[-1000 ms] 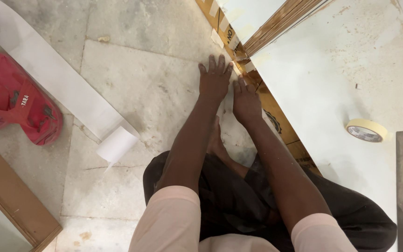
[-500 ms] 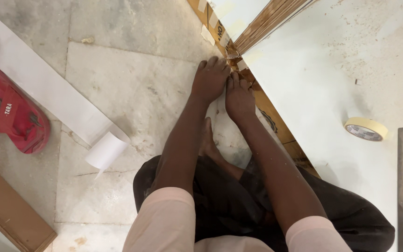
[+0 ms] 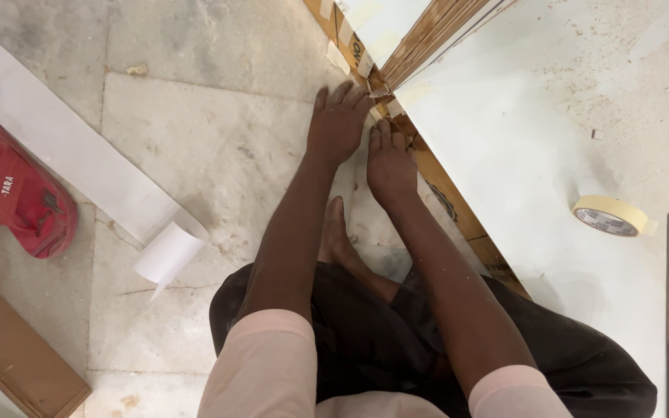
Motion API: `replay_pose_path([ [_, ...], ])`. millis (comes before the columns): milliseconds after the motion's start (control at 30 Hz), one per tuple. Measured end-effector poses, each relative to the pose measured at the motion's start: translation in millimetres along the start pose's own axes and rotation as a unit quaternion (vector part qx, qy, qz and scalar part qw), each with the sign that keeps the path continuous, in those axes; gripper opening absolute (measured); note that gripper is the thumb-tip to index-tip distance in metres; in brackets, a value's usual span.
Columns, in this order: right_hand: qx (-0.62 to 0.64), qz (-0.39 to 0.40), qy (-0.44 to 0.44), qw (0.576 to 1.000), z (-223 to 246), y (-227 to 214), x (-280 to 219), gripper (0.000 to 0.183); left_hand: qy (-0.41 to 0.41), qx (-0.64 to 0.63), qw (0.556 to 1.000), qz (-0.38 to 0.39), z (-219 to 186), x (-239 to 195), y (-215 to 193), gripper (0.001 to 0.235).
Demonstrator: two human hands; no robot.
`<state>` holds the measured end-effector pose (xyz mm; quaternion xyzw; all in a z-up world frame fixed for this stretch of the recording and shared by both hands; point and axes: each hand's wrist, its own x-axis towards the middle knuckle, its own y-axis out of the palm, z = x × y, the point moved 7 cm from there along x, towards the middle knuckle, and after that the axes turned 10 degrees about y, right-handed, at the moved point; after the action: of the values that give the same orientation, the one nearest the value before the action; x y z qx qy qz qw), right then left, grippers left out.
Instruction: The person sits on the floor and applies strips of masking tape to the edges of a wooden frame or furniture piece. They tear pieces of tape from a roll and press them down along the seams and corners of the wood.
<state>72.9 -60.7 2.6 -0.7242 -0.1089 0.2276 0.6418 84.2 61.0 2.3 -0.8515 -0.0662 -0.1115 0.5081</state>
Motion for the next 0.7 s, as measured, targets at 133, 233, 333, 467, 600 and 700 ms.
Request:
replay_pose_path([
  [133,-0.002,-0.001,0.0,1.0,0.1,-1.1,-0.7,0.049,-0.055,-0.056,0.997,-0.024,1.2,5.0,-14.4,0.02],
  [233,0.004,-0.002,0.002,1.0,1.5,-1.6,-1.4,0.049,-0.052,-0.057,0.994,-0.072,8.1,6.0,-19.8,0.024],
  [333,0.008,-0.008,0.004,1.0,3.1,-5.9,-1.6,0.05,-0.047,-0.034,0.988,-0.14,21.9,1.3,-31.8,0.038],
  [467,0.028,-0.024,-0.008,0.999,2.5,-7.8,0.7,0.047,-0.084,-0.012,0.987,-0.138,25.7,-10.1,-41.7,0.036],
  [600,0.178,-0.06,-0.028,0.982,-11.3,-19.8,-4.3,0.046,-0.111,-0.032,0.993,0.031,3.2,-10.3,-33.0,0.021],
  [700,0.238,-0.139,-0.063,0.959,-15.0,-37.4,-18.1,0.04,-0.059,-0.057,0.996,0.029,-16.9,-12.0,-29.3,0.023],
])
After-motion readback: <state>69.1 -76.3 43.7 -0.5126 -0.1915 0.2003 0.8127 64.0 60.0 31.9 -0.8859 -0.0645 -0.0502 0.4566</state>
